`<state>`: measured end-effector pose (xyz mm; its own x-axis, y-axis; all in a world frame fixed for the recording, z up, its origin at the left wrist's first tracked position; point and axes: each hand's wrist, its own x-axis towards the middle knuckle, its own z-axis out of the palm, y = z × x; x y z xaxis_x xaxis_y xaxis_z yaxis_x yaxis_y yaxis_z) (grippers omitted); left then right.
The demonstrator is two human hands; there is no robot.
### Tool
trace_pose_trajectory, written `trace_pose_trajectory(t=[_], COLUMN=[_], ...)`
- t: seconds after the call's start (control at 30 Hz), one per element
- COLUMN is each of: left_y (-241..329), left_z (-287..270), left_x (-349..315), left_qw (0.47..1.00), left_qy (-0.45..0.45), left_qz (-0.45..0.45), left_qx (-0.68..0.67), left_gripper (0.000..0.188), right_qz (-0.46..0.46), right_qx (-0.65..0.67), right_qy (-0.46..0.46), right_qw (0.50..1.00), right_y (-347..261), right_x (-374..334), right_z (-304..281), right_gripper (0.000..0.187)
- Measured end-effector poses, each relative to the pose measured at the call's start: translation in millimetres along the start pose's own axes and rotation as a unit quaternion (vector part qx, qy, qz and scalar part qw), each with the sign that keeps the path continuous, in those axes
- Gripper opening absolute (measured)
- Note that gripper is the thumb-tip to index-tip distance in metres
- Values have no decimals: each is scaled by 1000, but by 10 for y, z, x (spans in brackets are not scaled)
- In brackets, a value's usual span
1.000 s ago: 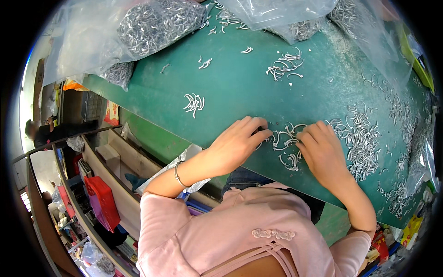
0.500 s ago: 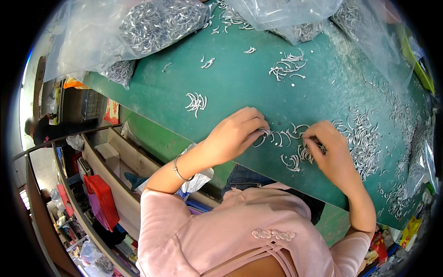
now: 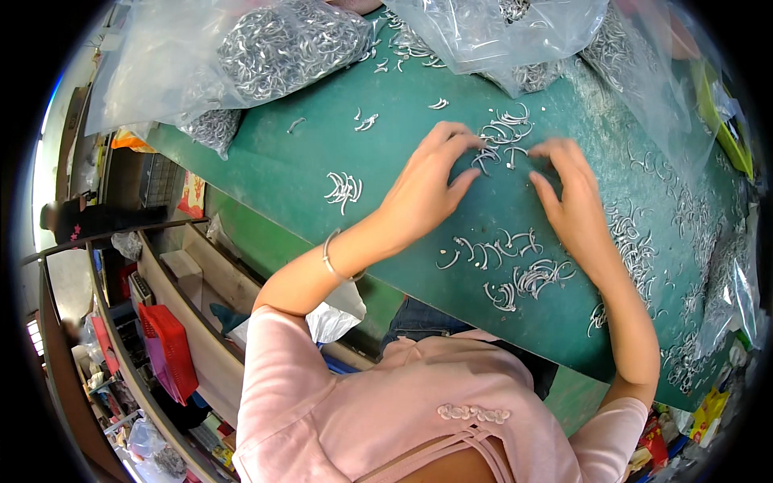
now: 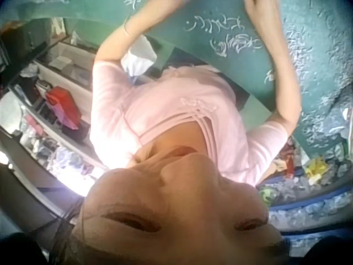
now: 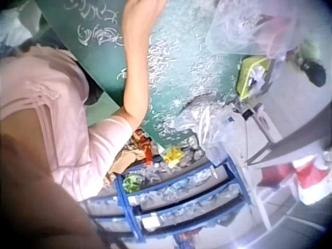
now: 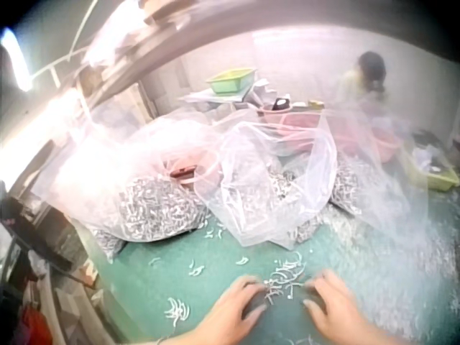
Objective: The person sorts small silver metal hooks on a green table, picking them up and placing them into piles. They occasionally transfer hooks into a plastic bag. The task is performed by hand without tools.
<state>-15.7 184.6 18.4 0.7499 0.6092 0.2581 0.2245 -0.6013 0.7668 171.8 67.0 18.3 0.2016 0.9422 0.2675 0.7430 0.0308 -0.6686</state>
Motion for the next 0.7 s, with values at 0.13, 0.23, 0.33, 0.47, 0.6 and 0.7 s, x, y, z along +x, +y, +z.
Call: trace_pose_trajectory(t=[0.13, 0.23, 0.33, 0.47, 0.6, 0.7], left_y=[85, 192, 251, 211, 242, 205], left_z=[-224, -320, -227, -185, -193, -180], left_x=[-335, -590, -775, -857, -913, -972], left_qw=[990, 973, 979, 975, 979, 984], left_qy=[-138, -220, -186, -182, -174, -165], left_qz=[0, -15, -18, 0, 8, -19], left_qx=[33, 63, 87, 127, 108, 58], left_gripper=[30, 31, 31, 27, 26, 28], right_qz=[-46, -28, -60, -87, -88, -59], right_qx=[-56, -14, -13, -88, -94, 2], right_qy=[-101, -142, -143, -184, -187, -133], right_qw=[992, 989, 988, 975, 974, 989], right_y=[-88, -324, -388, -452, -445, -465], right_x=[-233, -306, -399, -485, -518, -503], right_z=[-110, -179, -77, 102, 81, 122], right_gripper=[25, 25, 25, 21, 19, 19])
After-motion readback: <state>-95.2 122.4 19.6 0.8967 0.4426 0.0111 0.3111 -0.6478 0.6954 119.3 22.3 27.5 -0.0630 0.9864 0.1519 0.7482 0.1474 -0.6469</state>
